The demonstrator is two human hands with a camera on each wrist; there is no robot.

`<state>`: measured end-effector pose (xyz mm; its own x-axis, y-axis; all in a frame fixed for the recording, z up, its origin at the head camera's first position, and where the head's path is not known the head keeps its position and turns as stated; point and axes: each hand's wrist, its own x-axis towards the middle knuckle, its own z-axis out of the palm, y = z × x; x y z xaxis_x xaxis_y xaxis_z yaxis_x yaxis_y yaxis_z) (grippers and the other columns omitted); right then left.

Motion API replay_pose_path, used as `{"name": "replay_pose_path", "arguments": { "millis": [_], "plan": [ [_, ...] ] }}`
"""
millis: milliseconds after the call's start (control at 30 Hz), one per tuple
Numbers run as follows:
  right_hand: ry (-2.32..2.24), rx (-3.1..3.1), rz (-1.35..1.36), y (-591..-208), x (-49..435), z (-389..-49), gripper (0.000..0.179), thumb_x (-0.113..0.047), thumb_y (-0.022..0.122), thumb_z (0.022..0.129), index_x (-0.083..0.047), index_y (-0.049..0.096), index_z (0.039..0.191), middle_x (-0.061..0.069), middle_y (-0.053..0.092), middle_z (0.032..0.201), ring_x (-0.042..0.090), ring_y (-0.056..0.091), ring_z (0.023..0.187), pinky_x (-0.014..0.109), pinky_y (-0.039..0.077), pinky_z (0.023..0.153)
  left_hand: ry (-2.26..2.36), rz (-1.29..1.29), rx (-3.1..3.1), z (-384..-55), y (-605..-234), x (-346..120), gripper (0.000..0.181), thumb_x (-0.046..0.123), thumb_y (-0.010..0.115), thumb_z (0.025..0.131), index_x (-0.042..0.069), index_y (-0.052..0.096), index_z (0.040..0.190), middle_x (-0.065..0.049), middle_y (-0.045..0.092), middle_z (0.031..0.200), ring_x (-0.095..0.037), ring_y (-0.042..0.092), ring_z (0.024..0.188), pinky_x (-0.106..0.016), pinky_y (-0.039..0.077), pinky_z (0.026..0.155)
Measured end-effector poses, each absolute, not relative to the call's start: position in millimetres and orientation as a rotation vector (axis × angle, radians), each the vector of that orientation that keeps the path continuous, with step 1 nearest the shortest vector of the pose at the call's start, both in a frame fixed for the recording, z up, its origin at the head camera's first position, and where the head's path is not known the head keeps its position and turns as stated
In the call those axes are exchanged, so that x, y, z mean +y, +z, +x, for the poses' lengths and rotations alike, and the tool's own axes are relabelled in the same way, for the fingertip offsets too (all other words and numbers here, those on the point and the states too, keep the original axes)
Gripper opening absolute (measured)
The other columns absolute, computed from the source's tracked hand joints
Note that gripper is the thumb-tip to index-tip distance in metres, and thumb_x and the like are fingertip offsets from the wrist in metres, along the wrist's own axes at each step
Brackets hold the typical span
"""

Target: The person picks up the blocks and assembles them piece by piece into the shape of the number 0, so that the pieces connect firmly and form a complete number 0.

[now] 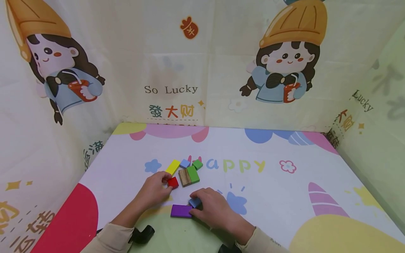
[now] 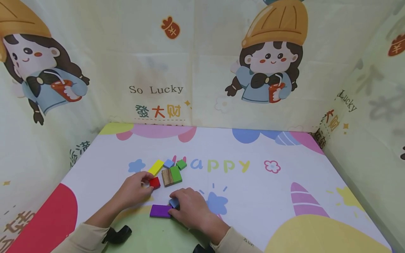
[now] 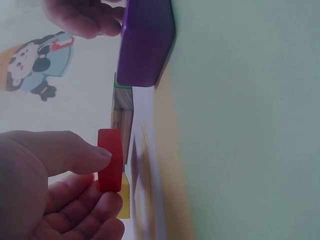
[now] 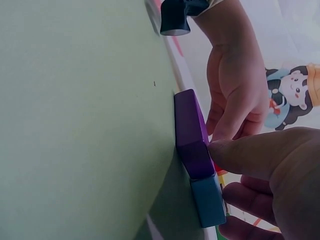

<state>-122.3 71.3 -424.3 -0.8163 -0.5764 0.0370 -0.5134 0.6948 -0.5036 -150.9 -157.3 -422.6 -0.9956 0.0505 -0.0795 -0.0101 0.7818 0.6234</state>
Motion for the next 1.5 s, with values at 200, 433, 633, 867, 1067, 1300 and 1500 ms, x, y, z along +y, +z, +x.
{"name": "replay_pose_path", "arguments": {
  "millis": [200, 433, 633, 867, 1067, 1300, 1500],
  "plan": [
    [-0.771, 2.782, -0.894, -424.6, 71.2, -122.0, 0.036, -0.03, 0.078, 0.088, -0.012, 0.069, 0.119, -0.003, 0.067, 0.112, 0.011, 0.057, 0.1, 0.027, 0.051, 0.083, 1.019, 0.038, 2.874, -148.2, -421.9, -157.2, 0.036, 0.006, 0.075, 0.082, 0.0, 0.065, 0.116, -0.007, 0.063, 0.102, -0.025, 0.059, 0.096, -0.042, 0.056, 0.086],
    [-0.773, 2.779, -0.899, -425.8, 71.4, -122.3, 0.036, -0.03, 0.078, 0.088, -0.012, 0.069, 0.119, -0.004, 0.067, 0.111, 0.011, 0.057, 0.099, 0.027, 0.051, 0.082, 1.041, 0.054, 2.878, -143.9, -420.7, -158.6, 0.034, 0.004, 0.075, 0.082, 0.0, 0.066, 0.114, -0.007, 0.063, 0.101, -0.024, 0.058, 0.096, -0.041, 0.056, 0.085],
    [-0.774, 2.794, -0.911, -427.6, 71.5, -122.5, 0.036, -0.03, 0.077, 0.089, -0.012, 0.069, 0.118, -0.004, 0.067, 0.111, 0.011, 0.057, 0.1, 0.027, 0.051, 0.083, 1.045, 0.062, 2.885, -139.2, -419.9, -160.7, 0.034, 0.004, 0.078, 0.081, 0.0, 0.066, 0.113, -0.007, 0.064, 0.101, -0.025, 0.06, 0.097, -0.041, 0.056, 0.084],
    [-0.773, 2.788, -0.906, -426.5, 71.4, -122.6, 0.036, -0.03, 0.077, 0.089, -0.012, 0.068, 0.119, -0.004, 0.067, 0.11, 0.01, 0.057, 0.098, 0.027, 0.051, 0.082, 1.032, 0.058, 2.862, -136.8, -416.9, -161.7, 0.037, 0.005, 0.079, 0.08, 0.001, 0.065, 0.113, -0.005, 0.064, 0.101, -0.023, 0.06, 0.097, -0.041, 0.057, 0.084],
    [-0.775, 2.763, -0.884, -425.1, 71.1, -122.0, 0.037, -0.03, 0.078, 0.089, -0.013, 0.068, 0.119, -0.005, 0.066, 0.109, 0.009, 0.056, 0.097, 0.027, 0.051, 0.082, 1.037, 0.062, 2.856, -135.0, -417.7, -161.5, 0.034, 0.006, 0.08, 0.081, 0.001, 0.065, 0.111, -0.003, 0.063, 0.098, -0.021, 0.059, 0.094, -0.04, 0.056, 0.084],
    [-0.779, 2.763, -0.881, -425.5, 71.1, -122.2, 0.037, -0.03, 0.078, 0.089, -0.013, 0.068, 0.12, -0.005, 0.067, 0.11, 0.009, 0.056, 0.098, 0.027, 0.051, 0.083, 1.045, 0.065, 2.844, -131.8, -415.3, -159.0, 0.035, 0.006, 0.08, 0.081, 0.001, 0.064, 0.112, -0.003, 0.062, 0.097, -0.02, 0.059, 0.093, -0.04, 0.056, 0.085],
    [-0.775, 2.768, -0.882, -426.3, 71.0, -122.3, 0.037, -0.03, 0.078, 0.089, -0.012, 0.068, 0.12, -0.004, 0.067, 0.111, 0.01, 0.056, 0.099, 0.028, 0.051, 0.083, 1.044, 0.083, 2.848, -129.9, -415.7, -159.4, 0.034, 0.007, 0.081, 0.081, 0.001, 0.065, 0.111, -0.002, 0.062, 0.097, -0.019, 0.058, 0.092, -0.039, 0.056, 0.083]
  ]
}}
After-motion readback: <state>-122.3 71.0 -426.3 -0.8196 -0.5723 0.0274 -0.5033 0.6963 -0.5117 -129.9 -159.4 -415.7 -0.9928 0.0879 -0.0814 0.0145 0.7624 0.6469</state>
